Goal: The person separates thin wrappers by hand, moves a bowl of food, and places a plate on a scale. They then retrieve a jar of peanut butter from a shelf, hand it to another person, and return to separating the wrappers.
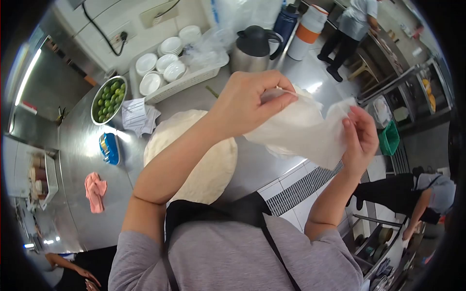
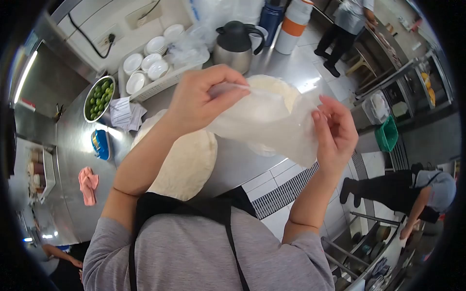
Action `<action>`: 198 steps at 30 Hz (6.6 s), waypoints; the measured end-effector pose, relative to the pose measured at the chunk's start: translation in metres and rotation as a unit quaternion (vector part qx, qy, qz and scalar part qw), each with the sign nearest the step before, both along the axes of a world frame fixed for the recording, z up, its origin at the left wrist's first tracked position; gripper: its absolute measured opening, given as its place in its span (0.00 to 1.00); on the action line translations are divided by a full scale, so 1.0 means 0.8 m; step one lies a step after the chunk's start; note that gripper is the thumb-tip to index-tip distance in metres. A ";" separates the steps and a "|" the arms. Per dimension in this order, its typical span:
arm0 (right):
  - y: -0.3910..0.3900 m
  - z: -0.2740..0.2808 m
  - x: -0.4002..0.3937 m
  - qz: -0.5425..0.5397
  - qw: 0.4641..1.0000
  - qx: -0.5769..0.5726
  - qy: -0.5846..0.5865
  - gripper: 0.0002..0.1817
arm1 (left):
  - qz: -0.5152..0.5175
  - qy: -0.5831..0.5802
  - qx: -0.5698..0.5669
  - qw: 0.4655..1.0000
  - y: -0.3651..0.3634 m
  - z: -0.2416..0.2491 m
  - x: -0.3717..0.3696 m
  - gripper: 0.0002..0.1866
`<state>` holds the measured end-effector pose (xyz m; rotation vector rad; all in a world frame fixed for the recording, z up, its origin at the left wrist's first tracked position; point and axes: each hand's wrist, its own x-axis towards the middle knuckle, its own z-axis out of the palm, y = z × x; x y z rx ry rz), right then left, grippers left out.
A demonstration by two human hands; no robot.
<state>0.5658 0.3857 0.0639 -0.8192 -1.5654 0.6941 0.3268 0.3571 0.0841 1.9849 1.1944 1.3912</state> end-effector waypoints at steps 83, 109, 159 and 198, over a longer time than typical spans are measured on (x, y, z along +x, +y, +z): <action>-0.198 -0.165 -0.314 0.594 0.696 -0.339 -0.219 0.07 | 0.331 -0.548 -0.275 0.717 -0.352 -0.244 -0.087 0.13; -0.805 -0.178 -0.406 0.924 0.092 -0.094 -0.359 0.06 | 0.798 -0.516 0.067 0.304 -0.878 -0.212 0.084 0.10; -1.244 -0.466 0.400 0.656 -0.490 0.573 -0.003 0.21 | 0.446 -0.379 0.373 -0.720 -0.676 -0.664 0.634 0.14; -1.275 -0.162 0.312 0.703 -0.588 0.338 0.215 0.05 | 0.807 -0.029 0.467 -0.360 -1.032 -0.219 0.800 0.25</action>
